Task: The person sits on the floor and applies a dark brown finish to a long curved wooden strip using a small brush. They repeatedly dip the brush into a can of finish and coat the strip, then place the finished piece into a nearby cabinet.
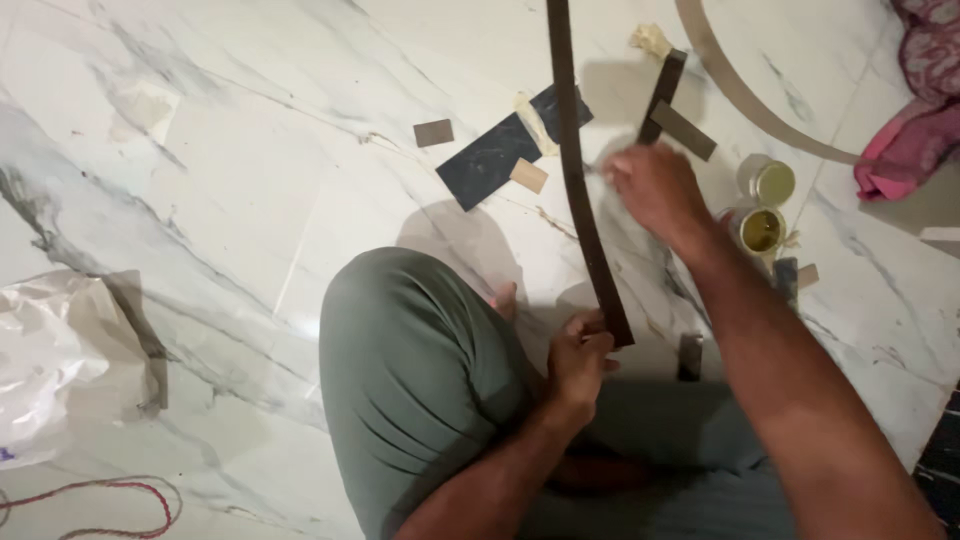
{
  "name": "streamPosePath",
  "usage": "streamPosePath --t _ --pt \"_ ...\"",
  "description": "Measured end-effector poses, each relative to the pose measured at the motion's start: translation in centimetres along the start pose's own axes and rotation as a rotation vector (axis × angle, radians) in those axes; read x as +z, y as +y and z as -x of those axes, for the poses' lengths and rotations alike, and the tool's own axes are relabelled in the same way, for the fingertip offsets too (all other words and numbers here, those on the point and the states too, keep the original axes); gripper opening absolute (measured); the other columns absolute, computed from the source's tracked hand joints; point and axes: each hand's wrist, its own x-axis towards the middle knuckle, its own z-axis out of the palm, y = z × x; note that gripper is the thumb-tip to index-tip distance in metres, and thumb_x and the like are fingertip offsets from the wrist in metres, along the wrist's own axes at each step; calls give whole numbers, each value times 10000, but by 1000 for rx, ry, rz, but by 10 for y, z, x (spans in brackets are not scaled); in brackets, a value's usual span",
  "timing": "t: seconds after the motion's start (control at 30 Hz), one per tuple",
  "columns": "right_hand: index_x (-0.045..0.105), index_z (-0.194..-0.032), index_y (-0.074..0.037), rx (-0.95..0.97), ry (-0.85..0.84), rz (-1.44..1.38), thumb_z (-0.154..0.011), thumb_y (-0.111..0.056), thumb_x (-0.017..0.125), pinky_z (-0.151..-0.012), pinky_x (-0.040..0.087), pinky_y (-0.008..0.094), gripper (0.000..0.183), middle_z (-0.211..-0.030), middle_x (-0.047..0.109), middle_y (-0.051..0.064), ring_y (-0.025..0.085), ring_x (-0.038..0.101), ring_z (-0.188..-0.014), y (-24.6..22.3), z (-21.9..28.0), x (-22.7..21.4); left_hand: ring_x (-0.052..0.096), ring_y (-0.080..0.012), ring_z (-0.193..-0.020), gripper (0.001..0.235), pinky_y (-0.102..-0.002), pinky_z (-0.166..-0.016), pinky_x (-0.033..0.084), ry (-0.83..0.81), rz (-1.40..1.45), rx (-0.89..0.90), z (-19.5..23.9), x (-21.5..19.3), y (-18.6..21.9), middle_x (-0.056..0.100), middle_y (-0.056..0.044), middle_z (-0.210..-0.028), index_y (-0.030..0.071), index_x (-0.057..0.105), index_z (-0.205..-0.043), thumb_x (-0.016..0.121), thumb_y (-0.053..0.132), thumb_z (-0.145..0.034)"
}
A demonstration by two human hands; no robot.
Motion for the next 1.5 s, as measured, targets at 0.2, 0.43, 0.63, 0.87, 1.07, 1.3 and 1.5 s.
streamPosePath --t 0.2,0.43,0.63,0.87,1.07,1.3,1.5 --pt "775 -1061 -109 90 -175 -23 -935 -161 689 -826 529 462 162 -1039 750 102 336 658 -910 -14 67 -10 665 -165 -920 218 -311 -708 524 -34 15 65 -2 -2 -4 688 -36 -1017 47 681 -1108 581 58 -915" --pt "767 -1003 -91 31 -152 -114 -871 -163 713 -781 530 463 159 -1003 759 95 363 650 -886 -46 134 -41 664 -195 -891 269 -342 -717 561 -46 100 89 -6 -7 -8 683 -75 -1021 32 659 -1157 541 88 -922" --pt "759 -1029 -119 32 -157 -104 -821 -129 734 -779 526 452 210 -955 757 77 338 642 -869 -64 172 -65 680 -229 -929 333 -354 -746 576 -65 80 81 -13 -11 -15 691 -109 -1042 -7 643 -1154 436 32 -897" --pt "764 -1045 -111 36 -168 -146 -835 -117 703 -867 523 404 218 -1018 772 41 274 659 -953 -59 208 -84 677 -226 -962 310 -371 -772 552 -110 55 67 -1 -9 -2 683 -93 -1084 -1 645 -1181 485 38 -918" --pt "759 -1174 -93 460 9 -584 -975 -178 681 -849 553 358 231 -1113 778 71 265 706 -972 -32 191 -52 656 -187 -957 327 -342 -769 537 -117 8 41 13 -1 17 700 -85 -1110 29 664 -1227 552 81 -924" --pt "751 -1183 -101 -8 131 -107 -832 -56 713 -920 519 388 357 -1178 749 69 273 656 -1008 -38 176 -14 652 -197 -933 315 -362 -756 534 -154 43 128 7 -4 6 701 -103 -1106 -21 657 -1207 587 46 -907" --pt "757 -1104 -159 -39 -10 101 -803 -41 689 -927 492 405 330 -1162 753 18 261 638 -980 -46 198 -54 654 -205 -954 330 -360 -773 543 -135 103 77 5 -5 3 682 -93 -1102 -12 639 -1224 573 53 -908"
